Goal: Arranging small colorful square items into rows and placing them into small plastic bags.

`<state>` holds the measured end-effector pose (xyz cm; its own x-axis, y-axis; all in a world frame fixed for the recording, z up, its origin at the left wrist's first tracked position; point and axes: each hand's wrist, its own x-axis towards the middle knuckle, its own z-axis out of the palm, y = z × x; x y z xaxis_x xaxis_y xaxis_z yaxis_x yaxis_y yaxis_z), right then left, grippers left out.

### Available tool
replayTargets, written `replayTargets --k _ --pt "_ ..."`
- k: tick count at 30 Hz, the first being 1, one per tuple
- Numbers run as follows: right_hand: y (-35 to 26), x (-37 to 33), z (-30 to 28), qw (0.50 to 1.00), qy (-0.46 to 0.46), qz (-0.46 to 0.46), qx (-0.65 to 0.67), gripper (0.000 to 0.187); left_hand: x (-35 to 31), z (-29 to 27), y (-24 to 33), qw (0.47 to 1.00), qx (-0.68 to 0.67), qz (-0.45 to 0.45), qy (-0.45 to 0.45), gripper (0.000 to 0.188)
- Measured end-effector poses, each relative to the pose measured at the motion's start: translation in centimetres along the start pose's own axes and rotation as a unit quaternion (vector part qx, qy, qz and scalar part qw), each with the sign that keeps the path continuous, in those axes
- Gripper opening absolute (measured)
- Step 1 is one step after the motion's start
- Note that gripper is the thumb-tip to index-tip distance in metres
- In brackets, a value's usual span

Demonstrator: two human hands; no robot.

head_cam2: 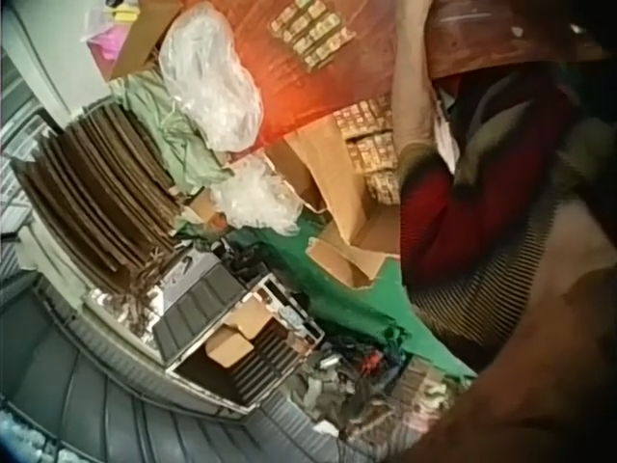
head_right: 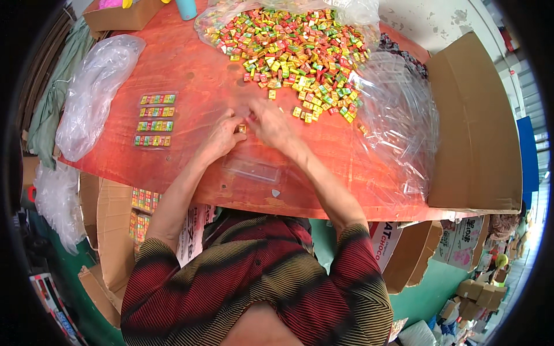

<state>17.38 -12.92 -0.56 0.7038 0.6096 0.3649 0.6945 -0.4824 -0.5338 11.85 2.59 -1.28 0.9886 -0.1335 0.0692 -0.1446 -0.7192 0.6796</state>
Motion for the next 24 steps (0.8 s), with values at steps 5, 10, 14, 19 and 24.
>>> replayTargets --k 5,10,14,19,24 --pt "-1.2 -2.9 0.3 0.998 -0.027 -0.012 -0.059 0.044 0.0 -0.8 0.3 0.998 -0.038 -0.004 -0.040 0.041" --pt "-1.7 -5.4 -2.4 0.984 0.001 0.112 -0.137 0.053 -0.2 -0.1 -0.4 0.999 -0.024 0.030 -0.018 0.047" --pt "-1.0 -6.7 -3.1 0.966 -0.039 0.215 -0.142 0.049 0.2 0.2 0.2 0.998 -0.020 0.056 -0.020 0.046" --pt "-1.1 -6.4 -2.6 0.969 -0.037 0.190 -0.155 0.047 0.4 0.6 0.3 0.997 -0.035 0.063 -0.019 0.038" --pt "-0.5 -6.6 -2.2 0.968 -0.025 0.193 -0.160 0.044 0.2 1.0 0.8 0.999 -0.007 0.038 -0.005 0.035"
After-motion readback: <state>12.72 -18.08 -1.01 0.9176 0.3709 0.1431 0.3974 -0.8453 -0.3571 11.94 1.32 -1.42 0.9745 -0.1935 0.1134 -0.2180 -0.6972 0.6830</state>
